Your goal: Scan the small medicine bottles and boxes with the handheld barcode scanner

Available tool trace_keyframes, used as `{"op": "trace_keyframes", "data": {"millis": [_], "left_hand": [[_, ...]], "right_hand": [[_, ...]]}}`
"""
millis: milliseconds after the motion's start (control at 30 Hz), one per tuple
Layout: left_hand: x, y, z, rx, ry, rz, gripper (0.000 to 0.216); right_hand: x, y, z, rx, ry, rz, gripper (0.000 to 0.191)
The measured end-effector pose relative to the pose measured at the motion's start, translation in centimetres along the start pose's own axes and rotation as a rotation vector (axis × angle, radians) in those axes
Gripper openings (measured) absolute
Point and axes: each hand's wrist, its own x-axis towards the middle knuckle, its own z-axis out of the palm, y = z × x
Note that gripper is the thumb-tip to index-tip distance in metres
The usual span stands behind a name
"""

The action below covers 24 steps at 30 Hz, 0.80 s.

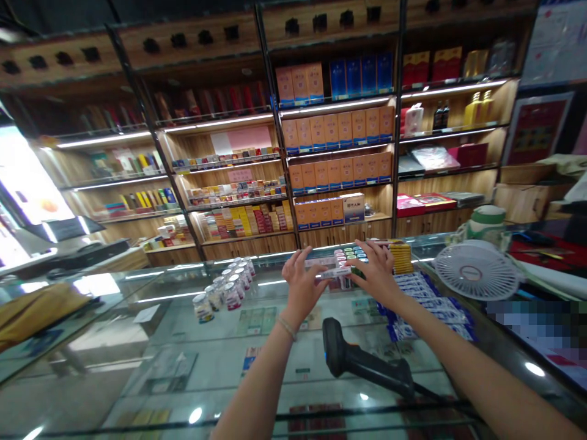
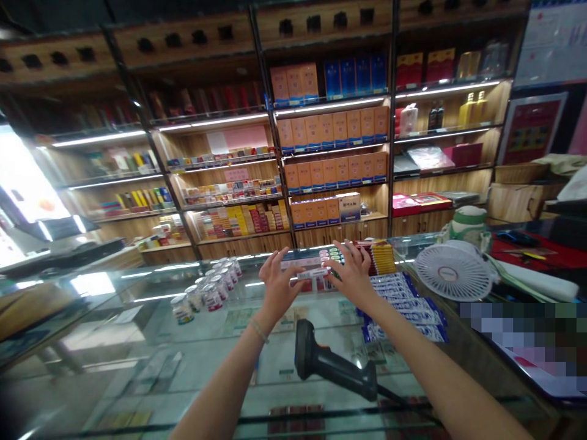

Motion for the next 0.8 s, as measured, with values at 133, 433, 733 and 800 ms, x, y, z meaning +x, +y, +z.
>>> {"op": "trace_keyframes", "data": {"millis": [133, 433, 733, 800], "left_hand": [[-0.4, -0.4, 0.2, 0.002, -0.015, -0.016, 0.018], [-1.3, -1.6, 0.5, 0.009, -0.002, -0.089, 0.018], [-1.4, -2.2, 0.8, -0.001, 0.05, -0.068, 0.02], [-1.5, -2.4, 1.0, -0.014, 0.099, -0.047, 0.02]], "right_hand": [[0.0, -1.0, -1.5, -0.016, -0.041, -0.012, 0.04], [-7.8, -4.9, -4.3, 0.107, -0.254, -0.135, 0.063], [-10.5, -7.0, -4.1, 0.124, -0.468, -0.051, 0.06], [-9.8, -7.7, -4.9, 0.131, -0.569, -0.073, 0.063]]}}
